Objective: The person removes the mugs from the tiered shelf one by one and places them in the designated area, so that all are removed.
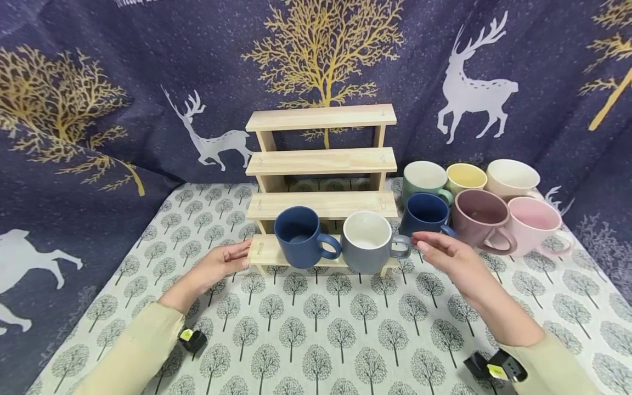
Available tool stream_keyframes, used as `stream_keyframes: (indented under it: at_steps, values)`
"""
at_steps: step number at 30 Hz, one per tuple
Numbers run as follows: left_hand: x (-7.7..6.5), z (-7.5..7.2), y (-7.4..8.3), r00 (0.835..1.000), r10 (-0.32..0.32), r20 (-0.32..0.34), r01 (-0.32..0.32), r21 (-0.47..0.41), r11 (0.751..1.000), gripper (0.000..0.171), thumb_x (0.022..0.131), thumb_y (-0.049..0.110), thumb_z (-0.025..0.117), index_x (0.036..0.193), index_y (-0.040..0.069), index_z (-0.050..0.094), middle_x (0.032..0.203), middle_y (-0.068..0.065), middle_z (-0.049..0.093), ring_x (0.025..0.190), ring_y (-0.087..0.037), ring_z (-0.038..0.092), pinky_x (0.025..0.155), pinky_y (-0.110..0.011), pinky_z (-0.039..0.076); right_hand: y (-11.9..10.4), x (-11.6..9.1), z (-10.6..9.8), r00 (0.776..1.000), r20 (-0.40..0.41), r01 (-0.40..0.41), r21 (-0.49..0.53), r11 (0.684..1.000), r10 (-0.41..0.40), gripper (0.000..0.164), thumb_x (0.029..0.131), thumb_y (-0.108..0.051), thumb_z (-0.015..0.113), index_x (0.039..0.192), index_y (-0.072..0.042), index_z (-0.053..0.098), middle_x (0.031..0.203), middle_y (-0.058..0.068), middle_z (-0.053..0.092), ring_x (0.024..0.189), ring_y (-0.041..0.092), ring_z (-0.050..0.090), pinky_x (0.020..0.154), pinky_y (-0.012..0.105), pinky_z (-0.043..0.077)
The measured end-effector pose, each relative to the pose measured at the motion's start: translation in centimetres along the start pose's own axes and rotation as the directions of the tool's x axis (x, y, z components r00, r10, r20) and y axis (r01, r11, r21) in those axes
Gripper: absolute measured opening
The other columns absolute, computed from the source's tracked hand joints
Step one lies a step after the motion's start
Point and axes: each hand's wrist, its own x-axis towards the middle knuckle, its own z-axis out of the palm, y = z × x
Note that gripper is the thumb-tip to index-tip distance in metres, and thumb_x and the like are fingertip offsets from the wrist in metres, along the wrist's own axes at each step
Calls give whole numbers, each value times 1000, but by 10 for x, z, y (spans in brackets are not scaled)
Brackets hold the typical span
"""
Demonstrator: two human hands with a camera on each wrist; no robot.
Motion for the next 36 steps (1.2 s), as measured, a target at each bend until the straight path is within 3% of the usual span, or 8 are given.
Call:
stream_keyframes:
  at_steps: [4, 9, 12, 19, 26, 36]
  values:
    - [1, 0, 0, 1000, -16, -6, 16, 2, 1000, 65, 98, 3, 58, 156, -3, 29, 156, -27, 41, 135, -45, 57, 107, -26, 56, -2, 5, 4, 1000, 5, -13, -109, 994, 14, 38, 107, -11, 51, 116, -44, 65, 111, -29, 68, 102, -11, 63, 86, 3, 52]
    - [1, -1, -1, 1000, -20, -12, 20, 11, 1000, 65, 98, 2, 57, 155, -5, 28, 156, -28, 41, 135, -45, 56, 107, -25, 56, -3, 14, 8, 999, 41, -16, -89, 996, 20, 37, 107, -10, 50, 110, -43, 66, 104, -25, 73, 97, -9, 64, 84, 3, 51]
    - [0, -2, -1, 1000, -21, -14, 21, 14, 1000, 64, 98, 1, 57, 155, -6, 28, 156, -28, 41, 135, -46, 56, 106, -25, 56, -3, 19, 10, 997, 80, -10, -94, 996, 17, 34, 107, -10, 49, 109, -38, 68, 101, -25, 73, 98, -9, 63, 83, 5, 50]
    - [1, -1, 1, 999, -37, -18, 37, 20, 999, 65, 98, 3, 58, 156, -2, 30, 157, -24, 41, 135, -43, 58, 107, -25, 56, -5, 26, 13, 992, 122, 45, -216, 975, -19, 25, 107, -11, 49, 103, -24, 69, 96, -26, 72, 97, -11, 63, 83, 6, 47]
    - [2, -2, 0, 999, -44, -19, 44, 13, 999, 65, 98, 2, 59, 156, -1, 31, 157, -23, 41, 136, -43, 56, 107, -25, 55, -5, 30, 13, 977, 179, 143, -147, 979, -116, 29, 105, -2, 49, 101, -21, 71, 93, -21, 73, 92, -6, 65, 82, 7, 48]
    - [0, -1, 4, 998, -52, -21, 52, 19, 998, 65, 97, 2, 60, 155, -2, 31, 157, -24, 41, 136, -42, 57, 106, -24, 56, 2, 29, 15, 974, 157, 157, 58, 986, -164, 40, 102, 4, 51, 100, -27, 76, 88, -17, 76, 85, -3, 69, 81, 6, 53]
